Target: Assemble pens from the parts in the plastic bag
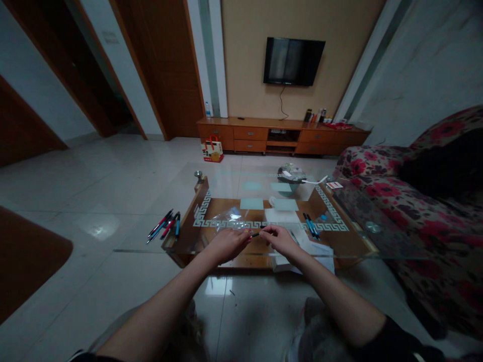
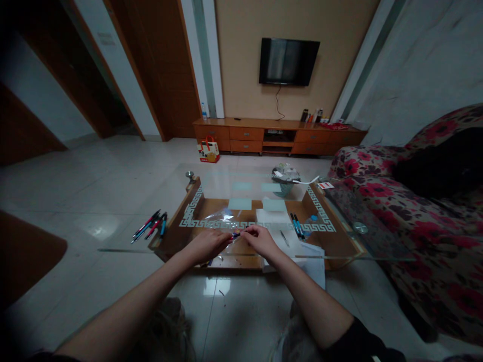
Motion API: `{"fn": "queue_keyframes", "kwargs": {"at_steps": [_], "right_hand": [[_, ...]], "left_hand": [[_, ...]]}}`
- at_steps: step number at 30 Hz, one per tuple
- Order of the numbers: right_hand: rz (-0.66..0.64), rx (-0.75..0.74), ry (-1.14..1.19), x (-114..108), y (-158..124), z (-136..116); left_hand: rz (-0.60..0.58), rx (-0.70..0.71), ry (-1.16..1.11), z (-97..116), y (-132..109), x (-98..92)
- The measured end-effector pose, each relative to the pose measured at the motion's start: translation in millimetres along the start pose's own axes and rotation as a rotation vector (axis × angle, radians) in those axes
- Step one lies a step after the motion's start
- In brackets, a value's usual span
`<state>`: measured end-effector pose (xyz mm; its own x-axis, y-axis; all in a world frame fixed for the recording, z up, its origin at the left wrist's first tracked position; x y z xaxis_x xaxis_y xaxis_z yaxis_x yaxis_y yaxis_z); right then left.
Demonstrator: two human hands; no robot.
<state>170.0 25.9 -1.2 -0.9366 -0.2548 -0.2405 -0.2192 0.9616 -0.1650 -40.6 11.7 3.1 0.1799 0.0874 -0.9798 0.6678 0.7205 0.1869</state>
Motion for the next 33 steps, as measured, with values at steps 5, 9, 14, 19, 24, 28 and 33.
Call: {"fn": "queue_keyframes", "kwargs": {"at_steps": [5,9,14,19,24,28,33], "right_hand": [[0.004,0.021,0.049,1,-3,-6],[0.025,-0.017,0.07,1,-2,-5],[0.051,-0.048,0.075,0,2,0],[0.091,-0.092,0.099,-3,6,3],[0.146,-0.119,0.126,-6,8,4],[0.178,-0.127,0.129,-7,9,5],[0.21,-0.125,0.137,-8,10,6]], "left_hand": [[-0.012,-0.011,0.02,2,1,-2.0],[-0.027,-0.009,-0.014,3,1,-5.7],[-0.034,-0.008,-0.016,3,1,-8.1],[-0.036,-0.003,-0.019,3,0,-8.2],[-0.027,-0.032,-0.072,3,-1,-7.3],[-0.059,-0.062,-0.08,3,-1,-8.5],[-0.093,-0.073,-0.059,5,-1,-11.4]]}}
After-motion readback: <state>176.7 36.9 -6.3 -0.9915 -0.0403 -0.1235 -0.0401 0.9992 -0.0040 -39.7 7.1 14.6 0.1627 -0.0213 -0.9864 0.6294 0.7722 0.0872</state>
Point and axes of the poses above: each hand's wrist, its own y-axis towards the middle knuckle, its own x-axis out of the palm, z = x × y, the point moved 2 cm from there along y, towards the middle knuckle, and after that the axes turned 2 degrees about x, right-handed, at the moved point
